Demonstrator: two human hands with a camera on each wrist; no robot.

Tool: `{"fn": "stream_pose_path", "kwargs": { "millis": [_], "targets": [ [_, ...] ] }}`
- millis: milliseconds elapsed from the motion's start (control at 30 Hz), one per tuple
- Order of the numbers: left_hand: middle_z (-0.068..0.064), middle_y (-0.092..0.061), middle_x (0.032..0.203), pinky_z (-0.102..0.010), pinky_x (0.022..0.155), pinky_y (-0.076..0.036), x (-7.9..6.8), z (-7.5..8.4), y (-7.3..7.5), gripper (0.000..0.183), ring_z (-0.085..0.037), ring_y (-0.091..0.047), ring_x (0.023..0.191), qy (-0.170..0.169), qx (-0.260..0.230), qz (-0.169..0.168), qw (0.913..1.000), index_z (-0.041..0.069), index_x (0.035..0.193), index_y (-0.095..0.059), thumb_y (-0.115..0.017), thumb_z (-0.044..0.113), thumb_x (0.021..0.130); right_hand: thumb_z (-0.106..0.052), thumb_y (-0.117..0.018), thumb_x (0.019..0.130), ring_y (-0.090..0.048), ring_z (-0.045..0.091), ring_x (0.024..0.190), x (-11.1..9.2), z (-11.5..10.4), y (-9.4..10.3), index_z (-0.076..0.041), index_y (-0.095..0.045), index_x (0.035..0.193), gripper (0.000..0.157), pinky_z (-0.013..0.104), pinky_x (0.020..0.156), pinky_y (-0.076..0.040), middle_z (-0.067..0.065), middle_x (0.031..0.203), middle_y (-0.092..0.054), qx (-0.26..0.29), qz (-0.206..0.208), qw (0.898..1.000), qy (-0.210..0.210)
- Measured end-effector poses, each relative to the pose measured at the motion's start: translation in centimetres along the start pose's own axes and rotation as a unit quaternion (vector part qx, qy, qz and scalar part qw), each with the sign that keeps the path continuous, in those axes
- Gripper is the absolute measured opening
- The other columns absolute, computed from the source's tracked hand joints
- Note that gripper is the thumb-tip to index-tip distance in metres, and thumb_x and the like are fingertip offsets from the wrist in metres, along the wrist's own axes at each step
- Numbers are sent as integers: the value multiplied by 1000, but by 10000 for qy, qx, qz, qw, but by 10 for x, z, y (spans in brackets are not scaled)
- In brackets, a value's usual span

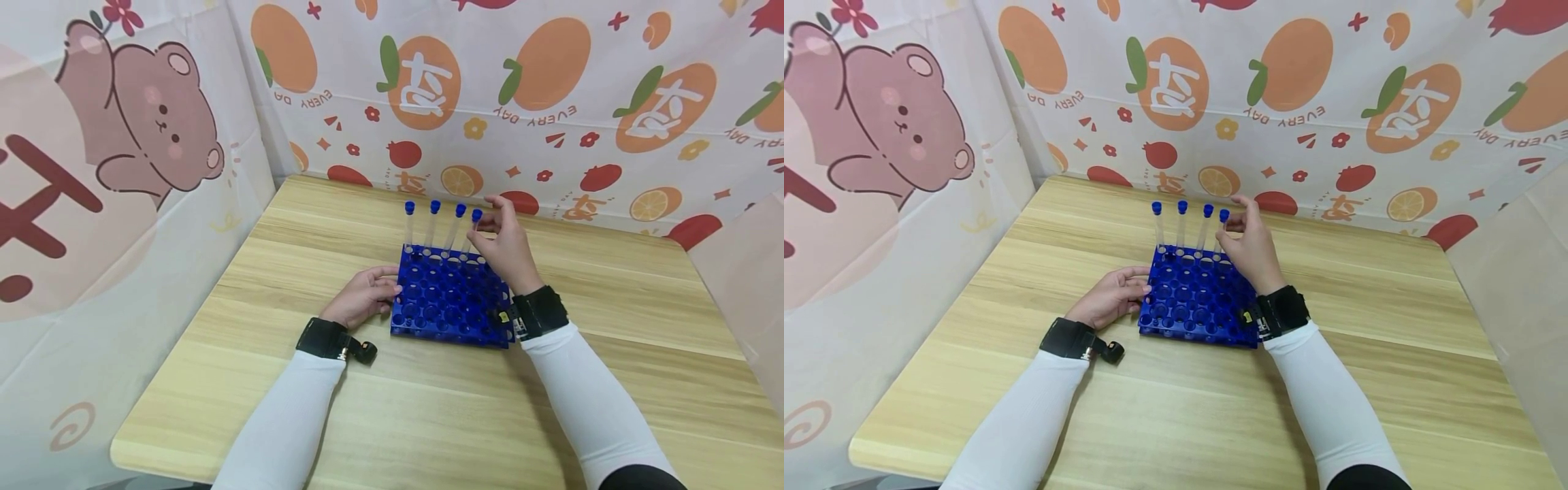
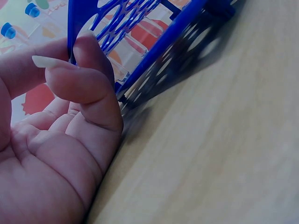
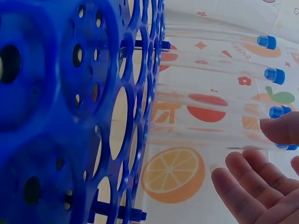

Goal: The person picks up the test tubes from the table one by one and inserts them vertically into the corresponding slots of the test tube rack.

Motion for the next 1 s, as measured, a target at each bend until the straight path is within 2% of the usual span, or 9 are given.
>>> {"fn": "stream_pose_path", "kwargs": {
  "millis": [233,533,833,1000],
  "targets": [
    [2,-65,89,-22,57,-44,1,-1,0,49,-10,-59,75,-2,28,-16,10000,1,143,-42,-55,-3,96,-17,-72,90,-64,26,111,-2,8,8,-17,-34,144,65,46,93,-55,14,119,-64,25,-2,9999,-125],
    [1,-64,89,-22,57,-44,1,0,0,51,-9,-58,75,12,38,-10,10000,1,144,-40,-55,-3,96,-30,-70,92,-62,24,111,-8,23,28,-22,-35,143,63,48,94,-53,9,119,-64,18,131,9994,-328],
    [1,-64,89,-22,56,-44,2,0,1,51,-9,-58,74,6,-3,19,10000,1,144,-40,-56,-3,96,-44,-64,94,-59,26,113,-14,44,44,-24,-34,146,64,49,96,-49,11,123,-63,-106,269,9957,-875],
    [0,-64,90,-22,56,-44,3,-1,1,50,-9,-58,74,11,15,35,10000,1,144,-41,-55,-3,96,-48,-61,94,-59,29,110,-18,59,50,-21,-35,147,66,47,94,-48,13,123,-62,-264,283,9932,-1097]
  ]
}}
Point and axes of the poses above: each hand's wrist, its own x-axis towards the middle knuckle, its own y-axis out of the back of the hand, z = x × y, the point moved 2 cm from there along x, towards the middle knuckle
